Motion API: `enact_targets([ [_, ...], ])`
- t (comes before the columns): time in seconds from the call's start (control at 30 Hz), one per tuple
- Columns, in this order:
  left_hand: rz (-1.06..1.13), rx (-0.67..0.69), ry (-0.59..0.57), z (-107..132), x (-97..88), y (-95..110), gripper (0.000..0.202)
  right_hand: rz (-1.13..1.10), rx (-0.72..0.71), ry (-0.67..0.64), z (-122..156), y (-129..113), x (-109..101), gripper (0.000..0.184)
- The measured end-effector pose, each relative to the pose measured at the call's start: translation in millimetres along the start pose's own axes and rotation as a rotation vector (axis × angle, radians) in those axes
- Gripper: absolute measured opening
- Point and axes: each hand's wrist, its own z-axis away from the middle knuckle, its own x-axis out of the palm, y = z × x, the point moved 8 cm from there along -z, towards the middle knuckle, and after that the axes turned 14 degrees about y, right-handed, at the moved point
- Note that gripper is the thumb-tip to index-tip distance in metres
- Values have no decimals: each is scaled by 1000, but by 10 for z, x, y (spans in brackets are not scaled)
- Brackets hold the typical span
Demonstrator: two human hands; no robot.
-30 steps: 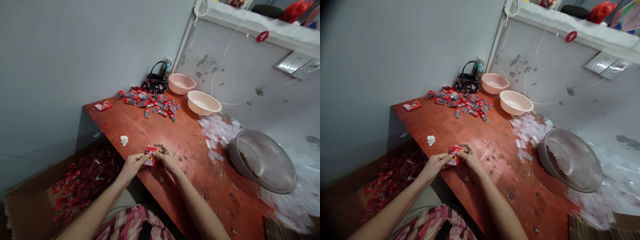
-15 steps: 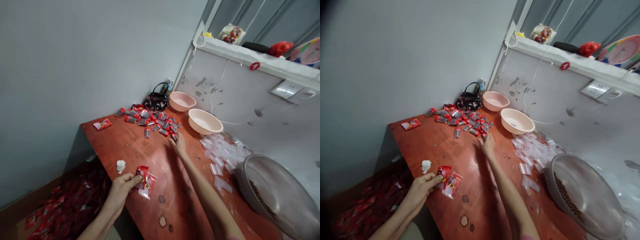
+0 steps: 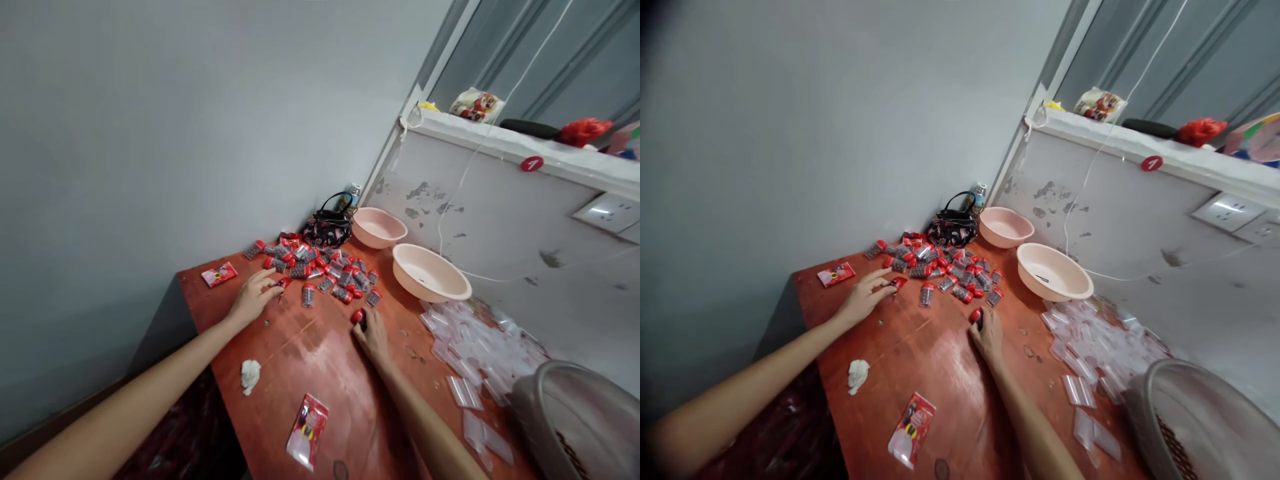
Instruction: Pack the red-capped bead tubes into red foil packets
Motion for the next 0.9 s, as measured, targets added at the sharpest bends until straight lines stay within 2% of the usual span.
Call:
enact_targets([
  [0.1, -172, 187, -34, -263, 238, -120, 21, -43, -8, -47, -208, -28, -5, 31],
  [0.17, -254, 244, -51, -416, 385, -208, 23, -80, 7, -53, -519, -88, 37, 31],
  [0.23, -315, 265, -73, -573, 496, -306, 24, -159, -5, -78, -910, -258, 185, 33],
  [0.3, -364, 261, -103, -726, 564, -428, 26, -235, -117, -154, -1285, -581, 471, 32],
  [0.37, -404, 242, -149, -856, 605, -567, 27, -251, -211, -240, -1578, -910, 866, 34],
  [0.47, -438, 225, -228, -967, 656, -727, 30, -207, -357, -350, -1803, -1298, 1501, 34],
  [0.53, -436, 232, -250, -982, 688, -752, 30, -200, -363, -382, -1853, -1369, 1818, 31],
  [0.6, -419, 238, -240, -957, 718, -721, 30, -205, -346, -404, -1834, -1322, 1988, 30],
  [0.67, -385, 225, -254, -884, 773, -665, 30, -219, -352, -429, -1762, -1225, 1999, 28],
  [0.73, -348, 194, -312, -759, 867, -597, 30, -237, -376, -450, -1659, -1115, 1875, 24],
  [0.9, -215, 109, -519, -223, 1225, -277, 25, -192, -422, -442, -1242, -782, 1234, 13],
])
